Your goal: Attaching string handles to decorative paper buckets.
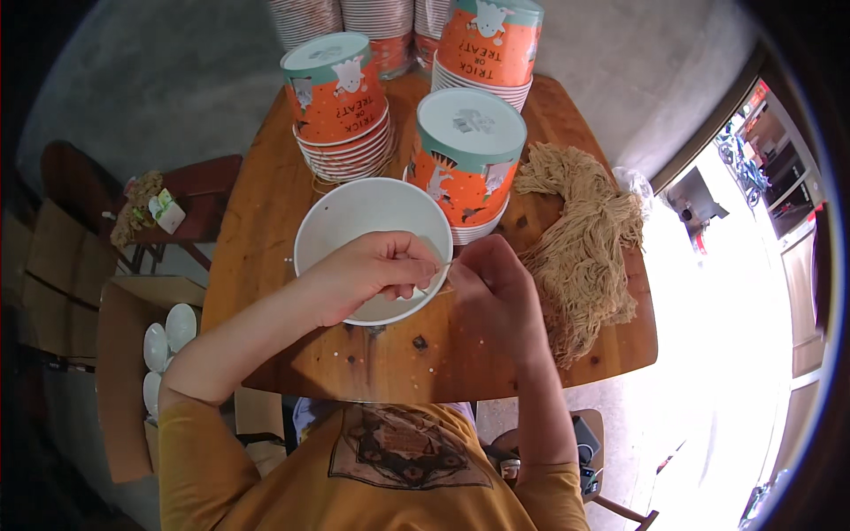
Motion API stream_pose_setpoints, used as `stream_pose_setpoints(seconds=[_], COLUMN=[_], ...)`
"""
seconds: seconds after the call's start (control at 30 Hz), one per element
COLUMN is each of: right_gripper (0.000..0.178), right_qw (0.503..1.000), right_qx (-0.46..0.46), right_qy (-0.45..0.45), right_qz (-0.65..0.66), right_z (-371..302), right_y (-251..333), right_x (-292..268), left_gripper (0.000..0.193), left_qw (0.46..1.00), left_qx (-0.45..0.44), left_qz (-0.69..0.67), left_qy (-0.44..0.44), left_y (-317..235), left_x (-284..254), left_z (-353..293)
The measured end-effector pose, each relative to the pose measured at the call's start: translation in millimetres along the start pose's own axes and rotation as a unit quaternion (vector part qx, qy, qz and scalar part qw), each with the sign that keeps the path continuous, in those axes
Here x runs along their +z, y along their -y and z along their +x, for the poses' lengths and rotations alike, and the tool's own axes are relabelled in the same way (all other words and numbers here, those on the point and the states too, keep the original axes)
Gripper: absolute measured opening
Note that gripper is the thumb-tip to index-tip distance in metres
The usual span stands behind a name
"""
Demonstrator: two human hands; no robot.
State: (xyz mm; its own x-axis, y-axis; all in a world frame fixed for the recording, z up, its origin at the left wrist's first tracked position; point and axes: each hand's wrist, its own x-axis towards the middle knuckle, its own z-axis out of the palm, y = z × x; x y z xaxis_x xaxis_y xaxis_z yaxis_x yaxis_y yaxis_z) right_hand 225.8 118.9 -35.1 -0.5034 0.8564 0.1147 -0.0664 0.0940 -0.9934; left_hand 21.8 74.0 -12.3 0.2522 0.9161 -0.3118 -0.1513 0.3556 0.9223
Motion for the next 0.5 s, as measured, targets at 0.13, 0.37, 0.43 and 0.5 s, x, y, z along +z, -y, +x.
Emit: stream_pose_setpoints(seconds=[0.13, 0.37, 0.43, 0.5], right_gripper=[0.013, 0.01, 0.01, 0.011], right_qw=[0.994, 0.996, 0.989, 0.977], right_qx=[-0.009, -0.009, -0.053, -0.097], right_qy=[0.106, 0.029, 0.003, -0.024], right_qz=[-0.037, -0.084, -0.137, -0.189], right_z=[13, 32, 24, 18], right_y=[34, 19, 13, 5], right_x=[-7, -9, -11, -15], left_gripper=[0.01, 0.012, 0.012, 0.012], left_qw=[0.996, 0.994, 0.994, 0.995], left_qx=[-0.001, 0.037, 0.026, 0.016], left_qz=[0.086, 0.105, 0.102, 0.099], left_qy=[-0.025, -0.005, -0.005, -0.004], left_y=[-3, -1, -3, -4], left_x=[7, 12, 9, 8], left_z=[1, 4, 5, 7])
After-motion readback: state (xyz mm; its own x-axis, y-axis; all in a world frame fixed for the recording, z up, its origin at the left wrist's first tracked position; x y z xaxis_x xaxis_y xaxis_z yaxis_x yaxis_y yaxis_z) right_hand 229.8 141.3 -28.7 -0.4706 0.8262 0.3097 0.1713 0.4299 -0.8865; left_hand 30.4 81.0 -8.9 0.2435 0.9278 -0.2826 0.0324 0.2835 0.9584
